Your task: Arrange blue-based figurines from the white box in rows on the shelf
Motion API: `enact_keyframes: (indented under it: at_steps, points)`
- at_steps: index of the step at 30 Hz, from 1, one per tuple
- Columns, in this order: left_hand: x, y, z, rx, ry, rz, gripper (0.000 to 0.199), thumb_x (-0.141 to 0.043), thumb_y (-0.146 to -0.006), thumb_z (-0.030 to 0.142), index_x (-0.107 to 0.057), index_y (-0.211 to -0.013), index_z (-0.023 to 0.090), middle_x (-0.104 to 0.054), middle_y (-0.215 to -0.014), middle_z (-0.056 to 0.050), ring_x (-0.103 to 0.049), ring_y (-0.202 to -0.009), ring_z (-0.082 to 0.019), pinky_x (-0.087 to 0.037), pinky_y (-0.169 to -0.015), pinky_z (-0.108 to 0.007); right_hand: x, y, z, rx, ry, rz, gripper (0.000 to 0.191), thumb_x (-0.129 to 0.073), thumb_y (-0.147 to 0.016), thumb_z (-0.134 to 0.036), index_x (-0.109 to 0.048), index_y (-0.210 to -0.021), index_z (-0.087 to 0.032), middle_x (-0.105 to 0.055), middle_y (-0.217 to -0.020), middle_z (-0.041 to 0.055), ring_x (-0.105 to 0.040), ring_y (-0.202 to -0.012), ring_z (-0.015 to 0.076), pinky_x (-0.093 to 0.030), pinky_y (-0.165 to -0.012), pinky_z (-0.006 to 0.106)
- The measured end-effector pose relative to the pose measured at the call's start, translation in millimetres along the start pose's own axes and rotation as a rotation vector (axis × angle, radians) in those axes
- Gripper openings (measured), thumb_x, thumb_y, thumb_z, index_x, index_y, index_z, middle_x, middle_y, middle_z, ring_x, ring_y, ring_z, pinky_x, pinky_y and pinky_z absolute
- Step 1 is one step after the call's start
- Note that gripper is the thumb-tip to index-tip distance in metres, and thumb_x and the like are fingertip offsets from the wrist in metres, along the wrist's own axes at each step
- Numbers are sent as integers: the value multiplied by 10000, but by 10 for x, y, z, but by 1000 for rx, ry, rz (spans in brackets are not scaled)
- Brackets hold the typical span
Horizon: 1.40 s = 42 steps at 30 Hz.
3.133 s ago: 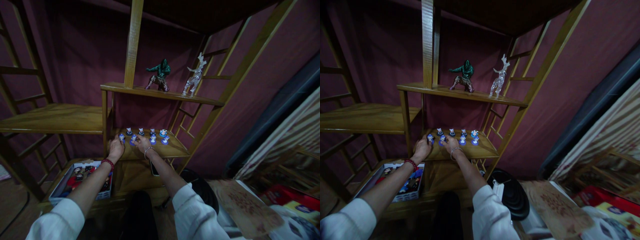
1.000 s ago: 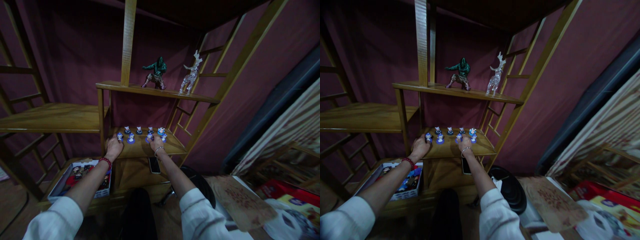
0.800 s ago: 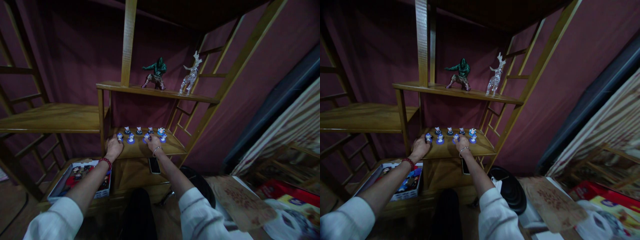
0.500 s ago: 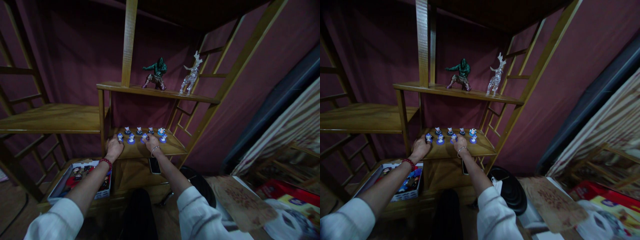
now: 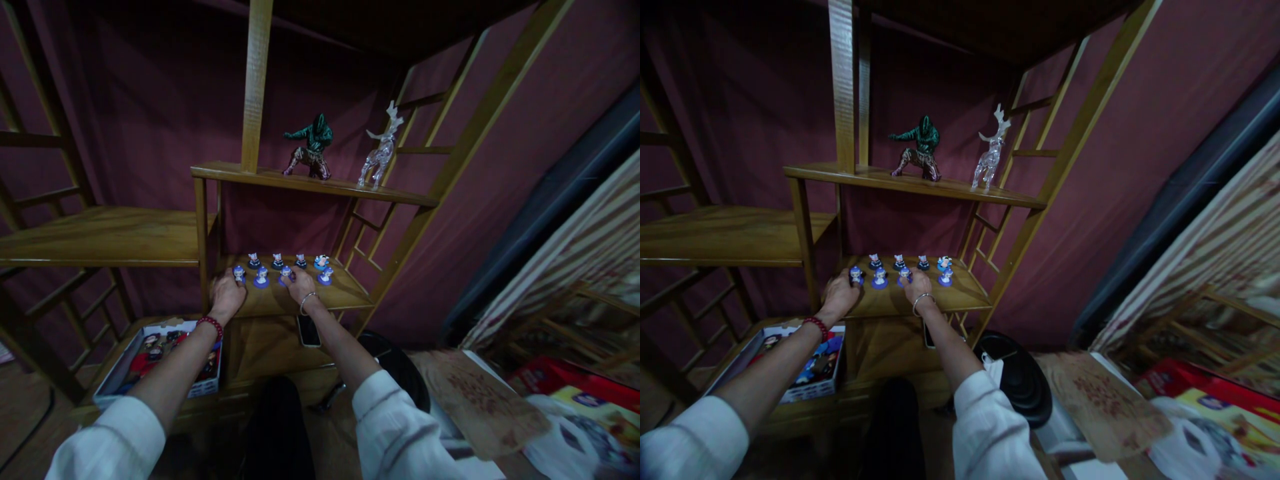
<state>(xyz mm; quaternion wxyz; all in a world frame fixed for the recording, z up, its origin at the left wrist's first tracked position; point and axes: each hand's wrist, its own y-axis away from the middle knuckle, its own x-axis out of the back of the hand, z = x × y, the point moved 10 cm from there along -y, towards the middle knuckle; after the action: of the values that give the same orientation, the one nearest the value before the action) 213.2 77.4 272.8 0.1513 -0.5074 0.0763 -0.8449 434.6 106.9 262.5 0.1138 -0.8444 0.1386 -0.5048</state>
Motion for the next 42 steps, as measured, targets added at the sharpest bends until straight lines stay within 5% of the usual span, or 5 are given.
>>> enact_keyframes:
  at_steps: [21, 25, 35, 42]
  points:
    - [-26, -10, -13, 3, -14, -3, 377, -406, -780, 244, -519, -1116, 116, -636, -1023, -163, -565, -1001, -265, -401, -850, -349, 29, 51, -27, 55, -52, 55, 247, -561, -756, -262, -566, -991, -187, -628, -926, 49, -569, -850, 156, -417, -761, 246]
    - [-18, 2, -8, 3, -27, -5, 361, -408, -779, 241, -526, -1098, 122, -640, -1009, -160, -566, -996, -271, -412, -825, -349, 126, 91, 82, 67, -178, 141, 324, -540, -757, -250, -536, -1076, -190, -616, -986, 47, -565, -876, 147, -430, -801, 270]
    - [-54, -9, -12, -19, -41, -16, 338, -394, -782, 245, -530, -1068, 127, -654, -961, -157, -594, -934, -272, -418, -803, -349, 819, 308, 470, 15, -56, 553, 370, -530, -730, -182, -519, -1100, -167, -457, -1196, 114, -376, -1130, 225, -291, -954, 382]
    - [-32, 5, -2, -17, -59, -21, 328, -382, -787, 260, -530, -1050, 134, -652, -966, -154, -593, -942, -269, -427, -790, -342, 744, 219, 779, -195, -26, 482, 444, -557, -720, -257, -486, -1150, -173, -466, -1194, 130, -411, -1109, 254, -306, -924, 378]
